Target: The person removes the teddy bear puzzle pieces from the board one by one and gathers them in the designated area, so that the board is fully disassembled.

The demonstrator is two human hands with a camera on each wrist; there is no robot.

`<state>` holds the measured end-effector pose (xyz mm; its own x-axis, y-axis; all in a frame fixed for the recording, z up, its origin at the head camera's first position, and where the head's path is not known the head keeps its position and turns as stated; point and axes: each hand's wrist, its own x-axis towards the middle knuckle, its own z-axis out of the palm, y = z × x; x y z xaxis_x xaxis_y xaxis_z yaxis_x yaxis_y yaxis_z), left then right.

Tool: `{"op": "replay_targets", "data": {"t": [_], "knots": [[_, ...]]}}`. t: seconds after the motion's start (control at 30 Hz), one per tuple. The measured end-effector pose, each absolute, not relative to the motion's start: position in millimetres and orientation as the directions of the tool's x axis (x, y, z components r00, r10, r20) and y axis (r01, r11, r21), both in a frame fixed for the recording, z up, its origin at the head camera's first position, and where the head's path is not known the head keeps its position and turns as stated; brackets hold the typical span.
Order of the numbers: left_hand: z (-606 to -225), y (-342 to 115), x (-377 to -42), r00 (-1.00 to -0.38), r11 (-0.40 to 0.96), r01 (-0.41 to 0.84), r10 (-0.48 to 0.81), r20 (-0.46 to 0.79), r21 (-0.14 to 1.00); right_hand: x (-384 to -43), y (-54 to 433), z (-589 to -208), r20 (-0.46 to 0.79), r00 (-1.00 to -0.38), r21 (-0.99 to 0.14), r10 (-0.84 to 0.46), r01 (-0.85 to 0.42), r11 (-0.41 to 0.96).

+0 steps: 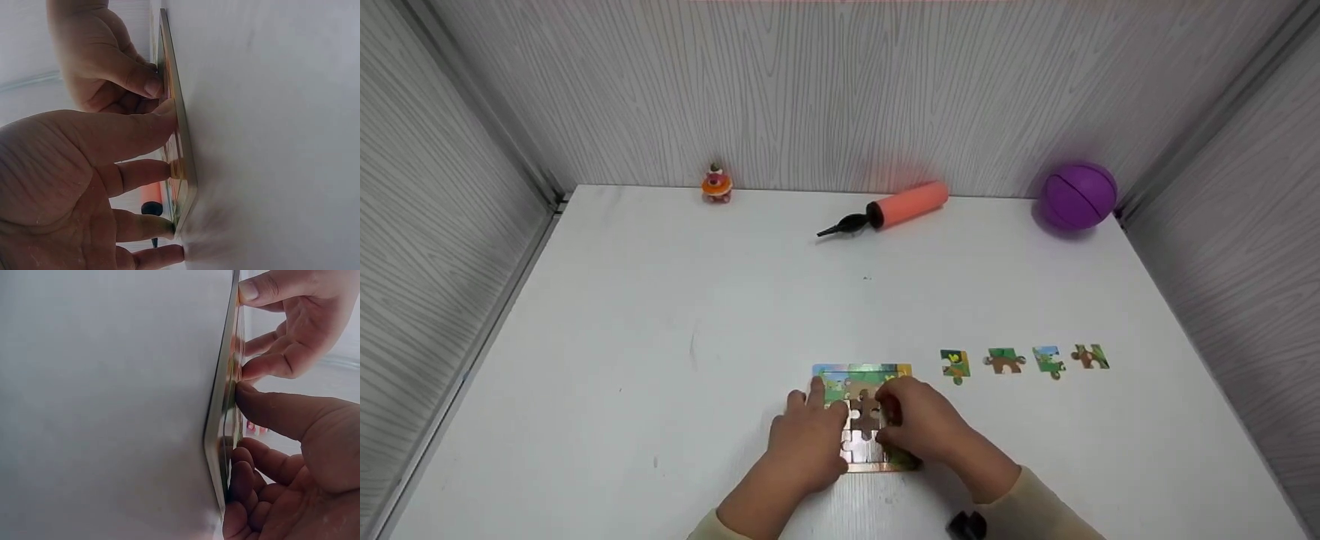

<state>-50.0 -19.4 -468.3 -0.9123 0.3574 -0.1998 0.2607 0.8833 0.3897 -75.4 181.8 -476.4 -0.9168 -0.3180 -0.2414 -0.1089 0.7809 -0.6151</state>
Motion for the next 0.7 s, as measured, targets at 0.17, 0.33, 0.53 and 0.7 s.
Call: {"op": "replay_targets", "data": {"t": [0.17, 0.33, 0.53, 0.7], "knots": [[-467.7, -19.3, -50.4, -0.912, 0.884, 0.267, 0.360, -0.196, 0.384, -75.7, 181.3, -476.8, -0.242, -0.921, -0.628, -0.305, -0.090, 0.773], [-467.8, -19.5, -49.8, -0.916, 0.875, 0.275, 0.365, -0.169, 0.399, -75.8, 182.2, -478.6, -0.214, -0.929, -0.630, -0.302, -0.105, 0.769], [-468.6, -19.6, -49.4, -0.913, 0.873, 0.276, 0.369, -0.173, 0.403, -75.1, 184.1, -479.7, -0.160, -0.932, -0.616, -0.327, -0.165, 0.771], [-469.2, -20.3, -50.2, -0.911, 0.876, 0.276, 0.369, -0.183, 0.396, -76.0, 182.0, -478.1, -0.156, -0.933, -0.595, -0.324, -0.173, 0.785]]}}
